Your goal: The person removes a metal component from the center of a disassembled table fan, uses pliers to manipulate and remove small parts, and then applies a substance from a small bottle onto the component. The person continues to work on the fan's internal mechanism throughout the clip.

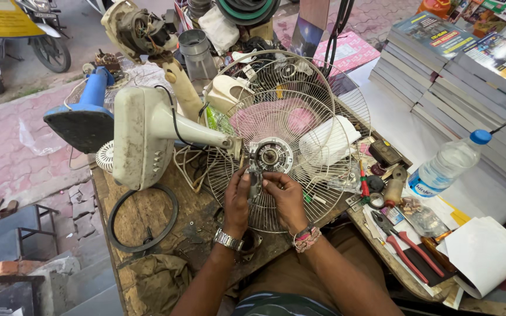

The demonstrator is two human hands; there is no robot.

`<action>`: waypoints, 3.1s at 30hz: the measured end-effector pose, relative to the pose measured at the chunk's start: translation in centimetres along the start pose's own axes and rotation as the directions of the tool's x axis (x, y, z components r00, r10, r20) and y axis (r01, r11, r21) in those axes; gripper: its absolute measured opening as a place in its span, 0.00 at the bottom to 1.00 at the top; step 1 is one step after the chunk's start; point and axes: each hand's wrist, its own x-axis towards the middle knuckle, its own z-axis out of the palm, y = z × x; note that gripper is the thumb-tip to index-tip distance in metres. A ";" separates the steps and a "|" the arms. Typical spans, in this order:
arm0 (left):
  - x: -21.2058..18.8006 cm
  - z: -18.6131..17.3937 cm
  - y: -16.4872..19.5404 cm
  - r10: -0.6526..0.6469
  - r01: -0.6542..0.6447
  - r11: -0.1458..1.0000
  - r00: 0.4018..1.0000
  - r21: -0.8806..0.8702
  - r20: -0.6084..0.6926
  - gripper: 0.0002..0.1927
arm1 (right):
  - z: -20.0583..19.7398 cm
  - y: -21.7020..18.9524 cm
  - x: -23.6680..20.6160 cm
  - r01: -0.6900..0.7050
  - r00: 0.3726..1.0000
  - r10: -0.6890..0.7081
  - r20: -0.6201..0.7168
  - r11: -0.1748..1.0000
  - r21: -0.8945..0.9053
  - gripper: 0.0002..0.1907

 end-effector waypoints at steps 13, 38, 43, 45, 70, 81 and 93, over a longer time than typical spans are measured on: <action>0.3 -0.5 -1.0 0.042 -0.042 0.998 0.999 -0.041 -0.014 0.28 | 0.3 0.3 0.3 -0.036 0.999 0.036 0.011 0.999 0.035 0.11; 0.1 -0.5 -1.7 -0.005 0.025 0.978 0.995 0.209 -0.095 0.33 | -0.4 2.3 -0.7 -0.431 0.888 0.453 0.085 0.752 0.498 0.10; 0.4 -0.7 -2.5 0.066 -0.050 0.977 0.995 0.205 -0.075 0.32 | -0.8 3.4 -0.3 -0.446 0.878 0.457 0.143 0.671 0.593 0.11; 0.4 -1.2 -2.9 0.042 -0.032 0.994 0.995 0.104 -0.091 0.30 | -0.8 3.5 -0.6 -0.443 0.887 0.438 0.149 0.709 0.549 0.10; -0.3 -0.7 -0.3 0.062 -0.040 0.973 0.994 0.228 -0.087 0.37 | 0.7 -0.4 -2.6 0.070 0.992 -0.055 0.116 0.990 -0.125 0.10; -0.3 -0.6 -0.3 0.040 -0.016 0.958 0.996 0.286 -0.079 0.37 | 0.5 -0.1 -2.3 0.059 0.996 -0.056 0.074 0.997 -0.041 0.10; -0.4 -0.4 0.1 0.009 0.015 0.959 0.996 0.283 -0.083 0.39 | 0.7 -0.5 -2.5 0.002 0.996 -0.003 0.086 1.000 0.011 0.11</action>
